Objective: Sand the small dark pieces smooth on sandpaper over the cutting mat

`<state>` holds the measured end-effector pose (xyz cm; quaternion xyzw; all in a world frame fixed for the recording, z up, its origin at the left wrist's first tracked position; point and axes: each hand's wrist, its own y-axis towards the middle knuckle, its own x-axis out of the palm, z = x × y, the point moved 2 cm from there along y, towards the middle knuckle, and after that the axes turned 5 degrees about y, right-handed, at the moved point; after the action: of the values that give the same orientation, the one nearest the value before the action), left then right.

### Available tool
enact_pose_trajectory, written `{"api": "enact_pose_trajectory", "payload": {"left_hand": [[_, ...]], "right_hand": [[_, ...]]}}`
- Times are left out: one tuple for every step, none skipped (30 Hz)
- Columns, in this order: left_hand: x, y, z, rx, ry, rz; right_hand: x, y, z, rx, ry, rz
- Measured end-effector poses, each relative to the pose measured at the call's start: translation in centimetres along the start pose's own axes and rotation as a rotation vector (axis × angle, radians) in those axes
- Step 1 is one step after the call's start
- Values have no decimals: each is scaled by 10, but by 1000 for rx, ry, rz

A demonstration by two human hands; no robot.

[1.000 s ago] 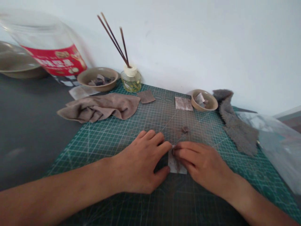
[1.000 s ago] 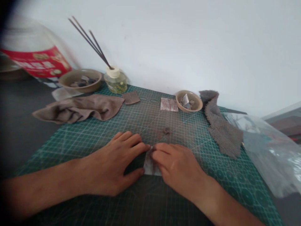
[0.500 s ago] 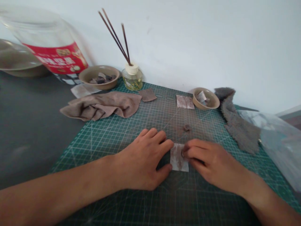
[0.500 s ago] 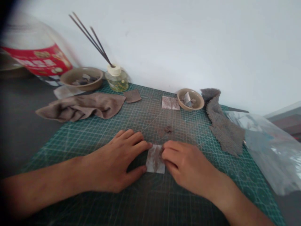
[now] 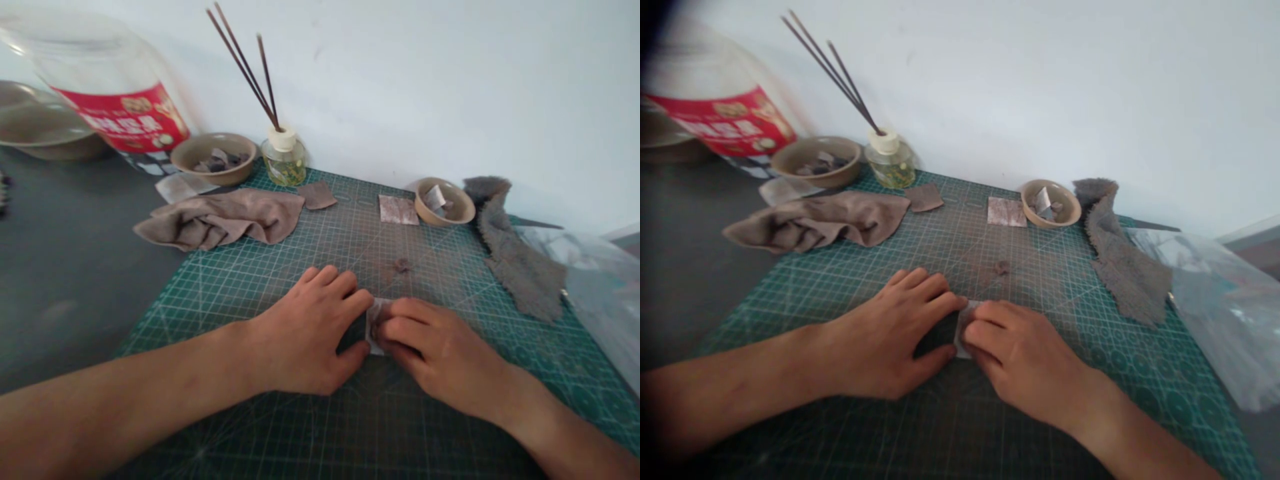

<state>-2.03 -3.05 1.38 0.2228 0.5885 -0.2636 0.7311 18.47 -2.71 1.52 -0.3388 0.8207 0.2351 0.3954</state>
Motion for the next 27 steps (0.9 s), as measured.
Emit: {"api": "enact_pose_trajectory", "payload": {"left_hand": [[0,0,0,-1,3,5],[0,0,0,-3,6,9],[0,-1,-1,-6,8,11],[0,-1,-1,-7,8,11],[0,-1,-1,-5,7,9],[0,-1,-1,-1,5,6],[0,-1,-1,4,3,3],[0,0,-1,8,2,1],[0,0,-1,10,1,0],[1,0,0,11,0,2],[1,0,-1,9,0,4],[1,0,-1,5,0,7],[1,0,-1,2,0,9],[1,0,-1,0,0,10],[1,0,-1,-2,0,10],[0,0,-1,0,0,9],[0,0,-1,3,0,6],[0,0,-1,8,1,4],[0,0,-1,12,3,5],[0,0,-1,14,6,7],[0,0,-1,14,9,12],[0,0,-1,12,10,17],[0,0,-1,9,11,22],[0,0,-1,7,11,25],[1,0,-1,6,9,24],[1,0,-1,7,6,20],[1,-1,-1,8,3,16]], "right_hand": [[-1,1,2,21,-28,57],[-2,1,3,44,-52,97],[-3,1,5,61,-61,103],[-4,0,5,67,-57,75],[-4,-1,5,55,-46,32],[-3,-2,4,28,-42,-12],[-1,-2,2,-4,-50,-39],[0,-2,1,-30,-69,-41],[1,-2,0,-39,-93,-21],[1,-1,0,-31,-114,14],[0,0,1,-8,-126,51],[-2,1,2,25,-127,76],[-3,1,3,51,-119,83],[-5,0,4,65,-103,64],[-6,-1,4,61,-86,28],[-6,-2,3,38,-73,-16],[-6,-3,2,1,-67,-53],[-5,-3,1,-39,-72,-70],[-4,-2,1,-69,-90,-60],[-3,-1,2,-82,-116,-27],[-4,1,4,-75,-140,18],[-5,2,6,-51,-152,55],[-6,3,8,-19,-150,76],[-7,3,9,7,-135,75],[-8,2,9,18,-113,59],[-8,1,7,16,-86,26],[-6,1,5,-2,-61,-11]]}}
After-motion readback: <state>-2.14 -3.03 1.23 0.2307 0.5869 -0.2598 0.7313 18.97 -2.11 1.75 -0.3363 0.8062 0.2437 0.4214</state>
